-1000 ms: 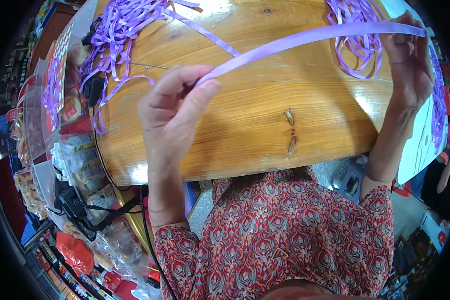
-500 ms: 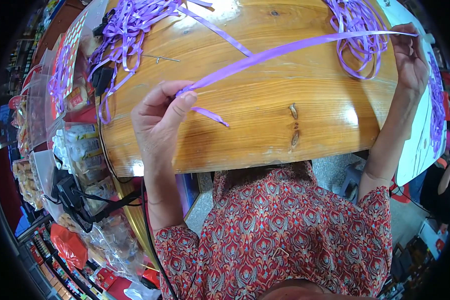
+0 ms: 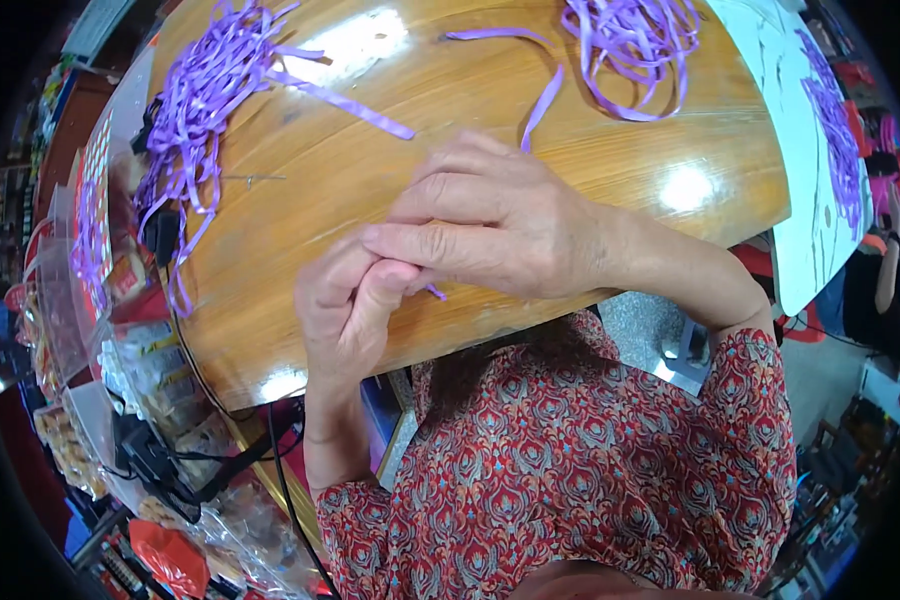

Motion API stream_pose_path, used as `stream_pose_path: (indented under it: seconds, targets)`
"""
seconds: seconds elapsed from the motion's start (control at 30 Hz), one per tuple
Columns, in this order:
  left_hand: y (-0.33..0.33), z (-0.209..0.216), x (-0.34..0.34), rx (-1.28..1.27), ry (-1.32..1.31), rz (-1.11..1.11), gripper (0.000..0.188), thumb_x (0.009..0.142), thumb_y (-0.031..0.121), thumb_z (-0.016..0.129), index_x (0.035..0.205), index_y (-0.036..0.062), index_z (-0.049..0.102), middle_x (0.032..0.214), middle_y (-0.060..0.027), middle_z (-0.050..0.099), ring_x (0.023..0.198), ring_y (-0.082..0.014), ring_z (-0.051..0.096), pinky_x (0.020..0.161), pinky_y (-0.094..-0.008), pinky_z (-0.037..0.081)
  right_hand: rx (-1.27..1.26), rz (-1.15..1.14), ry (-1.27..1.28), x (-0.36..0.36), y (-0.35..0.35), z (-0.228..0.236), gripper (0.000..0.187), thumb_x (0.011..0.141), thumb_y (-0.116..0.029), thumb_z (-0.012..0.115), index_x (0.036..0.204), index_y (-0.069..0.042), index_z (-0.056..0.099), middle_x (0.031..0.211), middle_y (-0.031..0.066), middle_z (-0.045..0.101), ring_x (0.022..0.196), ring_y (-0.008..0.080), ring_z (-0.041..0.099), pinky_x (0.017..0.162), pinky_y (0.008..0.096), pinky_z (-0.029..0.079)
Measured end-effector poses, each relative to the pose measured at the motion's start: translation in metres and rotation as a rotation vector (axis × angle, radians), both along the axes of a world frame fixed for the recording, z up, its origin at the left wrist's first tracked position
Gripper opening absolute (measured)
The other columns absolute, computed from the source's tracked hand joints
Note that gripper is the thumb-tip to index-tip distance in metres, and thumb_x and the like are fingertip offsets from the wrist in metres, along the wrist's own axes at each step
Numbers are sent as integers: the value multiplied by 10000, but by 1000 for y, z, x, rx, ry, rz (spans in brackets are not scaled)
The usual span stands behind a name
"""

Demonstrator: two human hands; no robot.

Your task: The person picks up a purple ribbon from a pile on the table and rolls one end into a small cylinder by hand. They then repeatedly fold the ribbon over itself while rotating the center to form a flower shape.

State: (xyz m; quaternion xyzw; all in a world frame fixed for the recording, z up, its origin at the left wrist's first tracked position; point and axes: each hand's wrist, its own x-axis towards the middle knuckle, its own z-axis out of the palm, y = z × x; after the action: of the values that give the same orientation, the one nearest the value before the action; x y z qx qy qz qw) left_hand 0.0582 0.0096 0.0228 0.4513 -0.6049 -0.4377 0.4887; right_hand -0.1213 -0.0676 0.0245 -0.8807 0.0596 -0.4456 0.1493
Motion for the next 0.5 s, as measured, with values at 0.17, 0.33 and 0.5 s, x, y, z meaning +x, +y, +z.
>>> stream_pose_path:
  seconds: [0.17,0.33,0.5]
  targets:
    - [-6,-1,2,-114,-241,-56,223,848,187,612,800,-30,592,660,-47,537,581,-122,454,528,-249,356,-38,-19,-8,-8,0,-4,323,679,-127,629,971,13,633,807,82,587,692,211,548,590,325,412]
    - [-3,11,10,-109,-257,88,109,838,75,599,797,-26,596,681,-47,539,602,-125,474,556,-236,365,-103,-74,35,-30,-7,9,281,659,-76,658,925,13,636,786,87,585,688,217,546,580,320,404]
    - [4,11,52,-143,-157,238,78,846,42,576,801,-22,586,707,-22,506,583,-83,424,540,-209,325,105,-276,74,-90,-24,20,189,718,22,651,905,28,628,819,113,599,745,227,566,654,323,439]
